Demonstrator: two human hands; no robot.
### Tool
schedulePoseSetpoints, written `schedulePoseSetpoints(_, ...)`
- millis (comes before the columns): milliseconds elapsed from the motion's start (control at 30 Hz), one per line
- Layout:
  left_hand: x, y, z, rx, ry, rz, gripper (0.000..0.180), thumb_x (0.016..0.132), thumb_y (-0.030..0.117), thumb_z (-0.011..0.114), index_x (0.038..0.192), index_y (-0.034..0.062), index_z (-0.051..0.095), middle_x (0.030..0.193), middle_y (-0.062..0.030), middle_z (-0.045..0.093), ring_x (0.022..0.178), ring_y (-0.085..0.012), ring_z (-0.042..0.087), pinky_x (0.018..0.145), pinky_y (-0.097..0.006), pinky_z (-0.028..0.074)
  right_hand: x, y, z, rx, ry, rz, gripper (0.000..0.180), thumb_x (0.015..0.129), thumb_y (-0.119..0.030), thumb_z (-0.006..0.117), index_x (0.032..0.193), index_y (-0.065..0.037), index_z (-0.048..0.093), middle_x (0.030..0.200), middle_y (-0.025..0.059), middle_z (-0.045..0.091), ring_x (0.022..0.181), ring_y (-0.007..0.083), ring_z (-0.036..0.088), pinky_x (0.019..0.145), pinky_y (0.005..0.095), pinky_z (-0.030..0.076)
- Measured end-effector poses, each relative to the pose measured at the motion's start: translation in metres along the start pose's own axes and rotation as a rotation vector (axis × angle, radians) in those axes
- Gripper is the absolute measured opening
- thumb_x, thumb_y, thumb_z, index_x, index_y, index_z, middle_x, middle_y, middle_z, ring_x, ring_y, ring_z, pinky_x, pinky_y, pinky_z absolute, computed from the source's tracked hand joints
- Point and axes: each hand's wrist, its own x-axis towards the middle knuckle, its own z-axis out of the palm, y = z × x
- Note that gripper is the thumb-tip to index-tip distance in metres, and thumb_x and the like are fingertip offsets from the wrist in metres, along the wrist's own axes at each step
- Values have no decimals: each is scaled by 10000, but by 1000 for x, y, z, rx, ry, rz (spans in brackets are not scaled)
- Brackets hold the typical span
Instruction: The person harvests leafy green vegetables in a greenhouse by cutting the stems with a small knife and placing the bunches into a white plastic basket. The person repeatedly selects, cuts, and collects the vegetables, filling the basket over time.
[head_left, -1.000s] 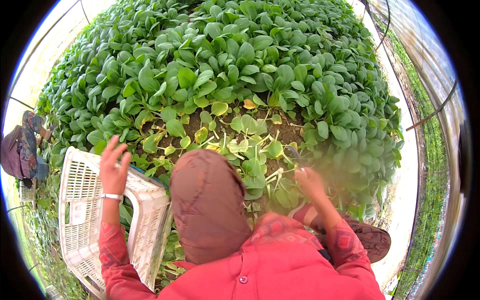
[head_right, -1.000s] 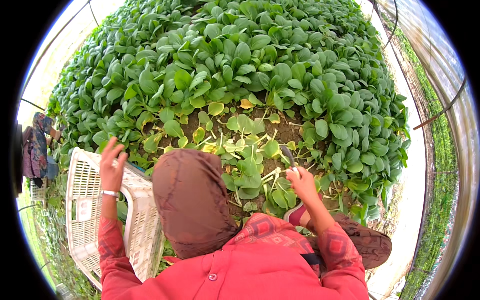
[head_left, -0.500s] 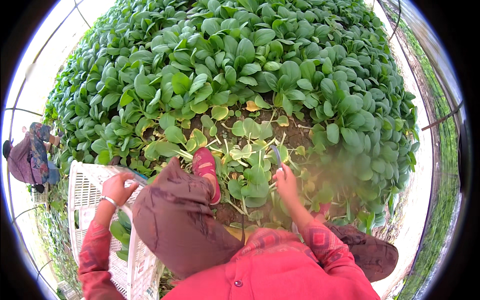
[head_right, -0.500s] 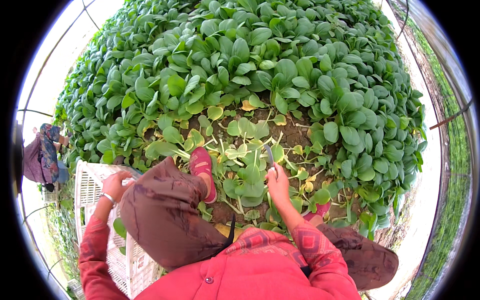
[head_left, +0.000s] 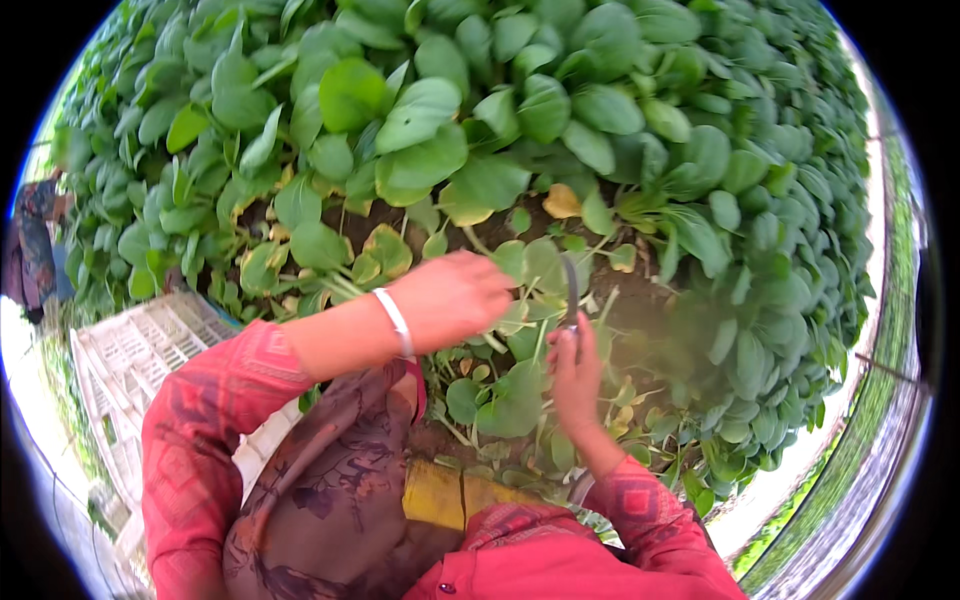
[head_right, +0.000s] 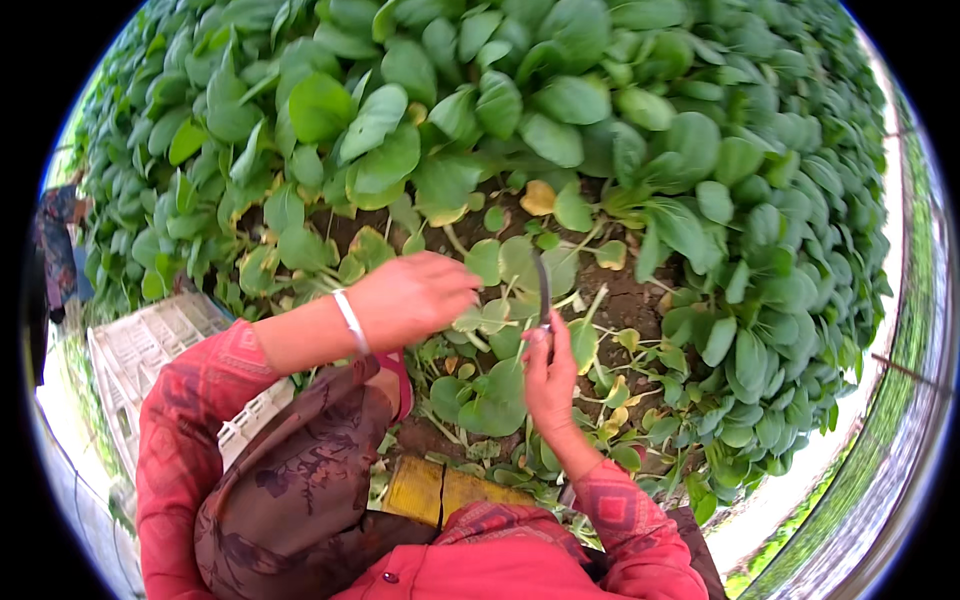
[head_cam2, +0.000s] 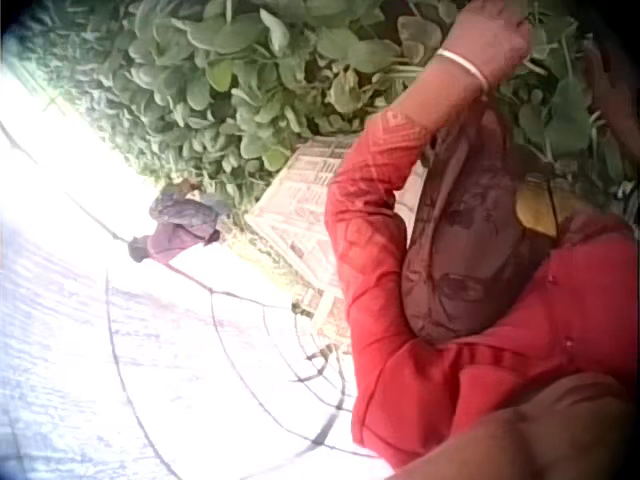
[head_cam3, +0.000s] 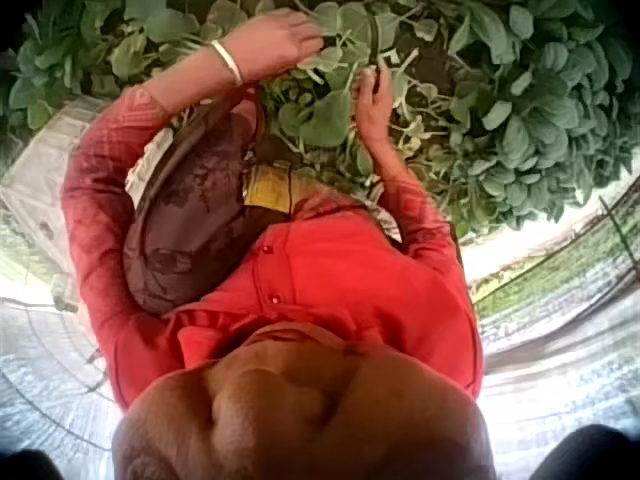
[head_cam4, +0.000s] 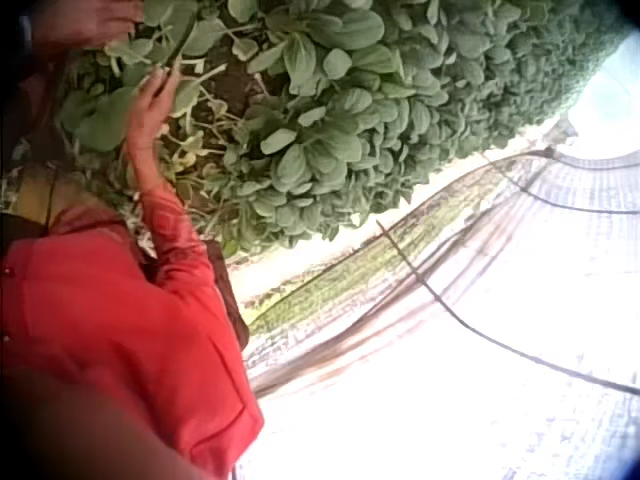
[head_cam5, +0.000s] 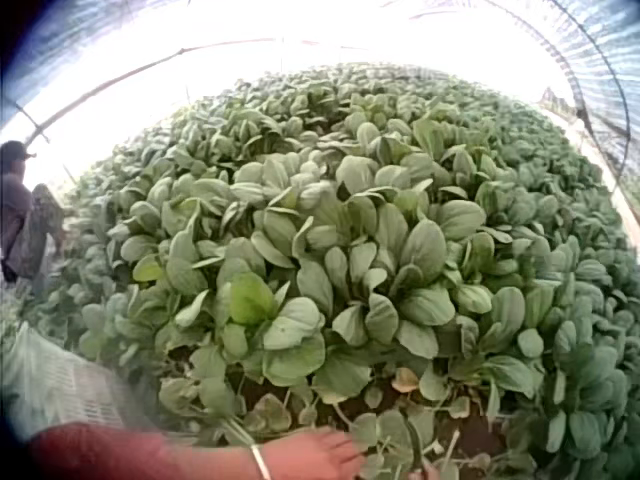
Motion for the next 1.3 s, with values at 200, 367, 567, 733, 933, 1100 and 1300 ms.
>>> schedulePoseSetpoints(200, -24, 59, 54, -282, -182, 89, 89, 704, 159, 633, 732, 75, 646, 808, -53, 621, 848, -226, 627, 748, -351, 528, 29, -8, -4, -44, -54, 77, 403, 1043, -157, 466, 1415, -11, 418, 965, 31, 641, 701, 60, 514, 603, 218, 449)
schedulePoseSetpoints(367, -34, 57, 56, -357, -308, 100, 120, 690, 184, 618, 734, 75, 597, 804, -38, 576, 845, -211, 602, 747, -327, 516, 32, -2, -2, -4, -72, 58, 415, 1044, -155, 467, 1426, -5, 402, 1007, 41, 629, 730, 59, 510, 617, 217, 447)
schedulePoseSetpoints(567, 37, 11, 44, -103, -62, 124, 119, 682, 184, 616, 711, 68, 612, 798, -33, 569, 831, -214, 582, 761, -335, 503, 30, -1, -1, 30, 10, 40, 403, 1046, -139, 453, 1423, -6, 403, 1021, 47, 622, 717, 59, 509, 606, 211, 439)
schedulePoseSetpoints(733, 96, -56, 36, 262, 42, 193, 88, 666, 171, 636, 656, 92, 601, 742, -28, 563, 816, -219, 579, 819, -391, 489, 7, -1, 11, 142, 140, 40, 406, 1044, -142, 457, 1425, -12, 405, 998, 48, 630, 709, 59, 509, 591, 208, 440)
schedulePoseSetpoints(933, 75, -139, 47, 793, 20, 85, 112, 648, 209, 654, 694, 113, 689, 792, -72, 635, 874, -315, 594, 924, -655, 416, -27, -10, 18, 230, 174, 65, 417, 1035, -151, 478, 1425, -19, 417, 994, 40, 640, 704, 55, 505, 578, 205, 433)
schedulePoseSetpoints(1100, 41, -133, -6, 867, -172, -330, 163, 844, 153, 550, 937, 114, 678, 952, -56, 664, 1214, -268, 537, 1171, -606, 179, -32, 1, 20, 160, 76, 19, 413, 1027, -168, 499, 1404, -8, 446, 948, 28, 639, 690, 72, 506, 594, 236, 442)
schedulePoseSetpoints(1300, -4, -146, -10, 743, -27, -386, 177, 834, 172, 604, 984, 135, 690, 953, -50, 669, 1252, -236, 522, 1164, -584, 217, -16, -6, 38, -18, -4, -96, 395, 1014, -169, 519, 1387, -43, 490, 915, 74, 628, 688, 124, 533, 648, 279, 464)
